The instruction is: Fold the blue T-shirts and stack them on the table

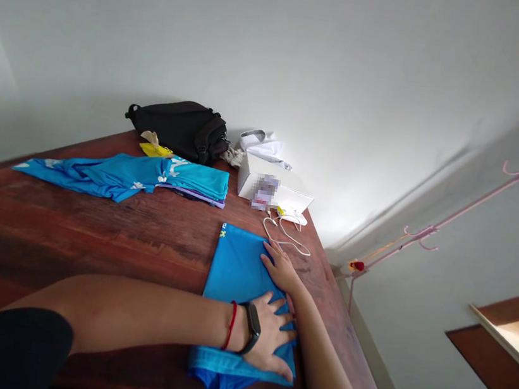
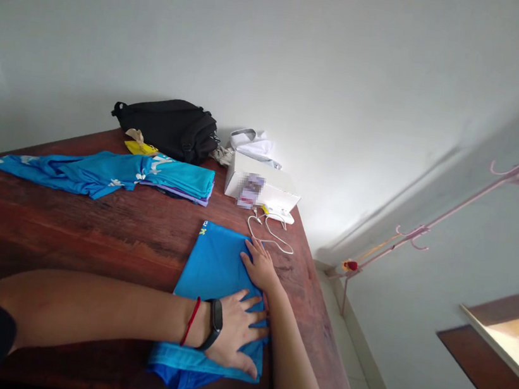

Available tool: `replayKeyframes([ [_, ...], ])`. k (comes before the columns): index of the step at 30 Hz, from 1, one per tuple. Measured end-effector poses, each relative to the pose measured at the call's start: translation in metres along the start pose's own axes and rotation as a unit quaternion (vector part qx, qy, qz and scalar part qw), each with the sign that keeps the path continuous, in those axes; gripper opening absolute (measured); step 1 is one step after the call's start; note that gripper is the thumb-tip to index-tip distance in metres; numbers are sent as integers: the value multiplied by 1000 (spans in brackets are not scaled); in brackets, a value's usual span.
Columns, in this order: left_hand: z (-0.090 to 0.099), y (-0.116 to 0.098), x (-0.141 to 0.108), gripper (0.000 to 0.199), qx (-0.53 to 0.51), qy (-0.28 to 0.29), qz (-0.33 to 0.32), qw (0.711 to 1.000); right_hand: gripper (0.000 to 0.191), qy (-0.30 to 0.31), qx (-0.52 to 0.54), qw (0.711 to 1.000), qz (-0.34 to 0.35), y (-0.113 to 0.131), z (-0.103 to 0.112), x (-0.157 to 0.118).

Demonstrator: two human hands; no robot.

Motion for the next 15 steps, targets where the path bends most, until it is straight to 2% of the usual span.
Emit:
replayKeyframes([
  [4,-8,-21,-1,87,-9,-39,-18,999,62,9,2,1000,-4,2,1,-2],
  [8,-8,-26,-14,85,-29,-55,-15,998,62,11,8,1000,-9,2,2,-3],
  [11,-15,-34,-22,89,-32,-75,-25,996,61,10,11,1000,-14,2,2,-3],
  [13,-28,-43,-24,80,-33,-99,-32,994,61,12,12,1000,-15,2,2,-3],
  [15,-46,-53,-26,62,-31,-96,-42,994,61,16,13,1000,-19,3,3,-4],
])
Point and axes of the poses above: each hand's wrist, its own x-axis towards the middle knuckle, its own z-axis out of the back of the hand, y = z × x, the point moved 8 cm from there along x, towards the middle knuckle, and after that the axes turned 4 degrees about z, right-handed, at the moved point
